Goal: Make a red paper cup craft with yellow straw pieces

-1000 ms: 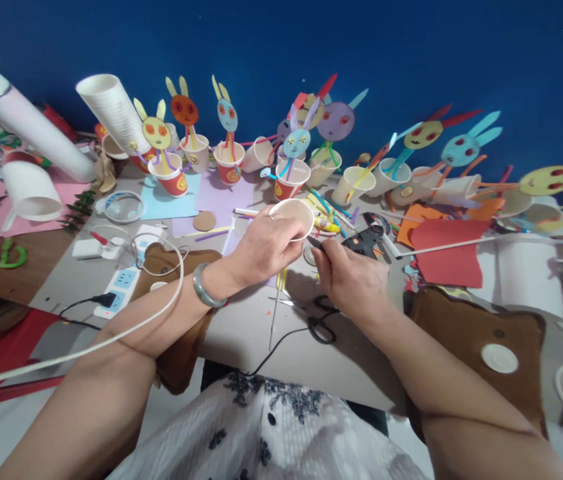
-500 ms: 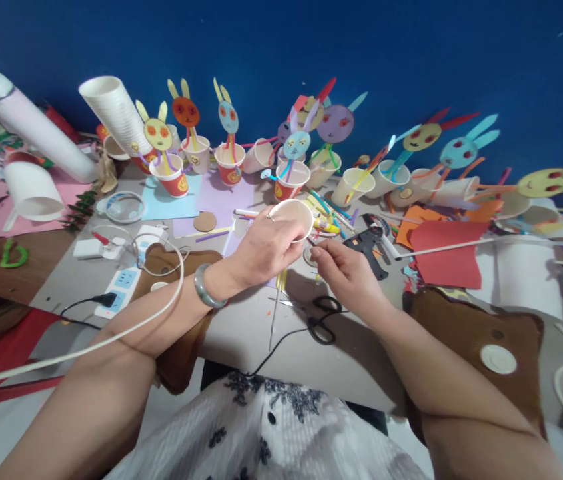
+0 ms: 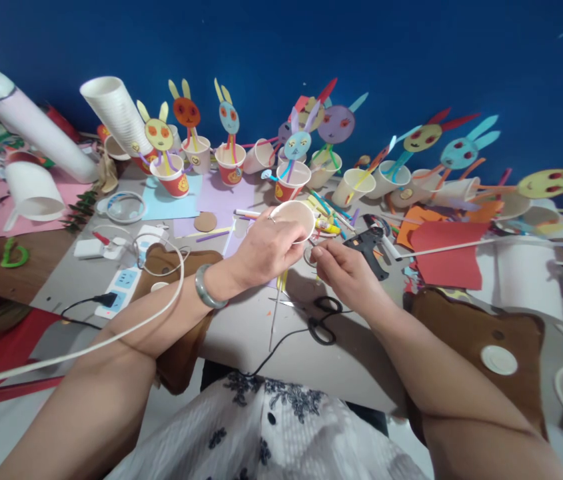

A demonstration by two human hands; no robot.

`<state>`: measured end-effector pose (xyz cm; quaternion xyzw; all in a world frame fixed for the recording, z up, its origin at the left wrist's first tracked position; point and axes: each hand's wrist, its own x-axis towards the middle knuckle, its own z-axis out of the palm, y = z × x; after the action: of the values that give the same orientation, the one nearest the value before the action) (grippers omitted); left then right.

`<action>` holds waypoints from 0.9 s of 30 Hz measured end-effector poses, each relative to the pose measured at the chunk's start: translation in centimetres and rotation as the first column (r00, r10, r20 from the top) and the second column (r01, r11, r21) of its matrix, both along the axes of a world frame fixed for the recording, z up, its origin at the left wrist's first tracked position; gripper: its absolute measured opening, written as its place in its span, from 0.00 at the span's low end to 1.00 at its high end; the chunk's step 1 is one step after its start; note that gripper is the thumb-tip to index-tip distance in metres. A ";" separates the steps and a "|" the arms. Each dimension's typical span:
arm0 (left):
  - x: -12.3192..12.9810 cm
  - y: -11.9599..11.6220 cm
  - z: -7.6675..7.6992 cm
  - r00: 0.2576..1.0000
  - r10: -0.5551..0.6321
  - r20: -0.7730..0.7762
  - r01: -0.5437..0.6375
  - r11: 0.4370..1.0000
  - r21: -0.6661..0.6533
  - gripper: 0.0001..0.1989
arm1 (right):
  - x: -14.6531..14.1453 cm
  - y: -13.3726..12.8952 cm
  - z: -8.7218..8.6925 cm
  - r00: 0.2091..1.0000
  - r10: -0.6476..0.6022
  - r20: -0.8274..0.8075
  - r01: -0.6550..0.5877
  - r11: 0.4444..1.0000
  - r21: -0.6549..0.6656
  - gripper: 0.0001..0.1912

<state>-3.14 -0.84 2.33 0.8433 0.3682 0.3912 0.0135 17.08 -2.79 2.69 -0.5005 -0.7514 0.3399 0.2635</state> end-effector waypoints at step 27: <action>0.0 -0.1 0.1 1.000 -0.001 0.008 0.001 0.999 -0.036 0.13 | 0.0 0.0 -0.4 0.935 -0.199 0.295 0.081 0.926 0.368 0.24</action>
<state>-3.15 -0.95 2.39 0.8416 0.3747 0.3878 0.0303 17.04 -2.82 2.26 -0.5478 -0.7949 0.0932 0.2437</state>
